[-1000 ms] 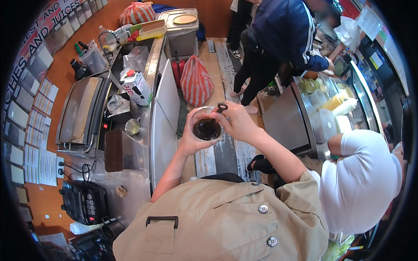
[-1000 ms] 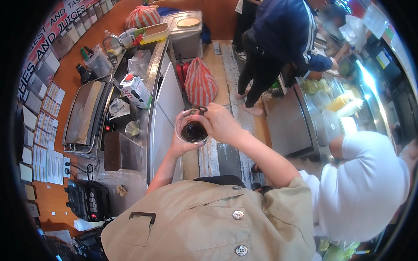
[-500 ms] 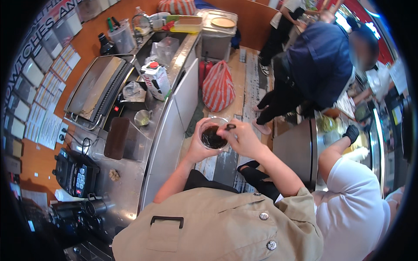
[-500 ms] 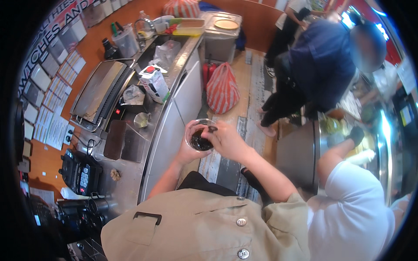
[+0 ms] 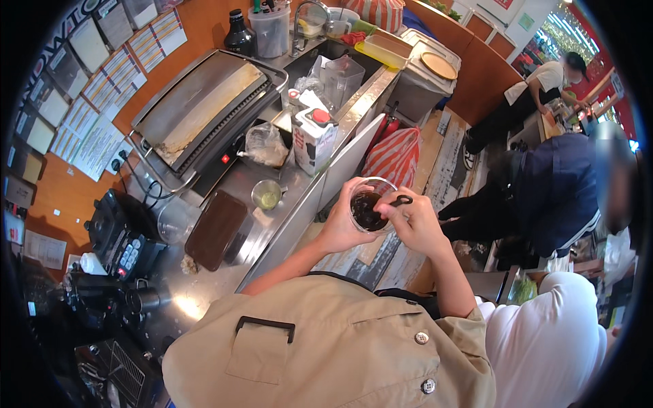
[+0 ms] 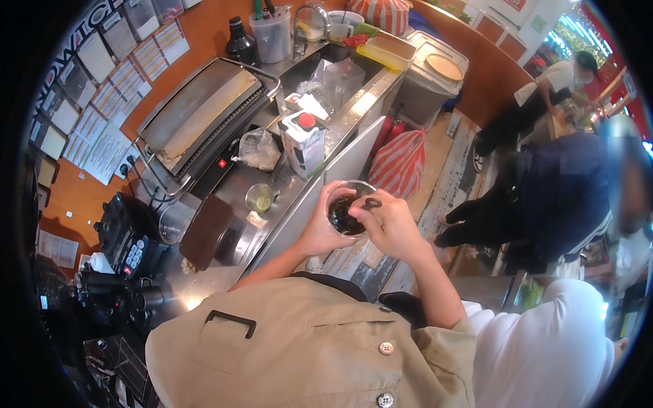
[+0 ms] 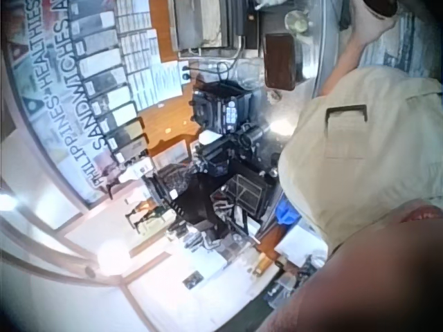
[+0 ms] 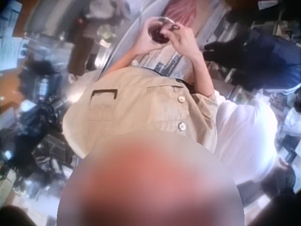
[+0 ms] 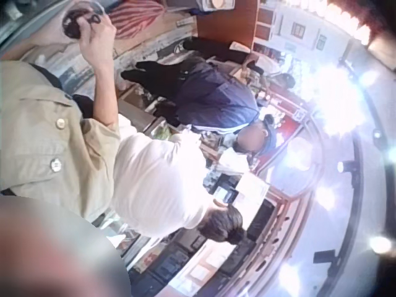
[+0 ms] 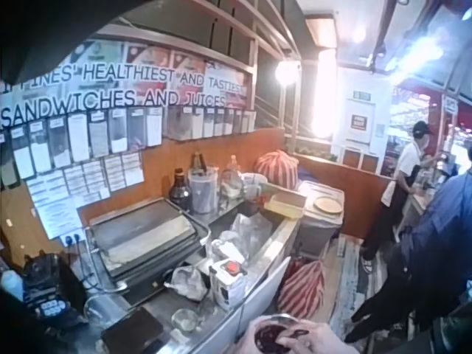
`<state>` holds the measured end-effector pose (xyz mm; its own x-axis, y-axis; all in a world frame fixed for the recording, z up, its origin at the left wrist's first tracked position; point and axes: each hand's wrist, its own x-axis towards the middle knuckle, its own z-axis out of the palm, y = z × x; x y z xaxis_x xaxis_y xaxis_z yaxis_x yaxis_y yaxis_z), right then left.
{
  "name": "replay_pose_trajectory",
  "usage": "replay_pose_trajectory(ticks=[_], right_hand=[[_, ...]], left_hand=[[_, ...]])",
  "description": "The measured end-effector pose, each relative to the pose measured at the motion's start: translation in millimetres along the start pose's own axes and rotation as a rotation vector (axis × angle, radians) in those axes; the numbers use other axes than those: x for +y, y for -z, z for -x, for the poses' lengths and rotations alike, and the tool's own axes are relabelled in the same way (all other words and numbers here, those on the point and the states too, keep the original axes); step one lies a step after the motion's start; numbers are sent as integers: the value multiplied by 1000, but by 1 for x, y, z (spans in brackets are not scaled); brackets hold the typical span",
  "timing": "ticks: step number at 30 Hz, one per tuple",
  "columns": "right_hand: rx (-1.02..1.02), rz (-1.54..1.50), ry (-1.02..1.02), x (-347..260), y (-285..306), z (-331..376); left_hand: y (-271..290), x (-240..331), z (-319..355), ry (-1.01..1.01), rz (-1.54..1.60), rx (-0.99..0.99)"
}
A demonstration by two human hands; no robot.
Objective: The person prepares a beverage by scooping ice into a plastic cup, adding a dark liquid, and stirring with a spoon. They then place a lid on the cup, add straws, and hand the finished drink to a customer at the counter.
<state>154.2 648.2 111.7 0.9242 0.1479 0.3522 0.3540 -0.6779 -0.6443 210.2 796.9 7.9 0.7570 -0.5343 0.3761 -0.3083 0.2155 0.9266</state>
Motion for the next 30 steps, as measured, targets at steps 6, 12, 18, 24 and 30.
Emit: replay_pose_trajectory(ticks=[6,12,18,24,30], right_hand=[[58,-20,12,23,6,-51],[-11,69,111,56,23,-92],[-35,99,93,108,38,-142],[-176,-80,219,158,49,-195],[-316,-177,259,190,59,-233]], left_hand=[[13,-9,-53,-17,-21,72],[20,-22,-95,10,-29,138],[21,-38,-138,89,-46,248],[14,-57,-182,97,-66,443],[8,-76,-212,61,-166,585]])
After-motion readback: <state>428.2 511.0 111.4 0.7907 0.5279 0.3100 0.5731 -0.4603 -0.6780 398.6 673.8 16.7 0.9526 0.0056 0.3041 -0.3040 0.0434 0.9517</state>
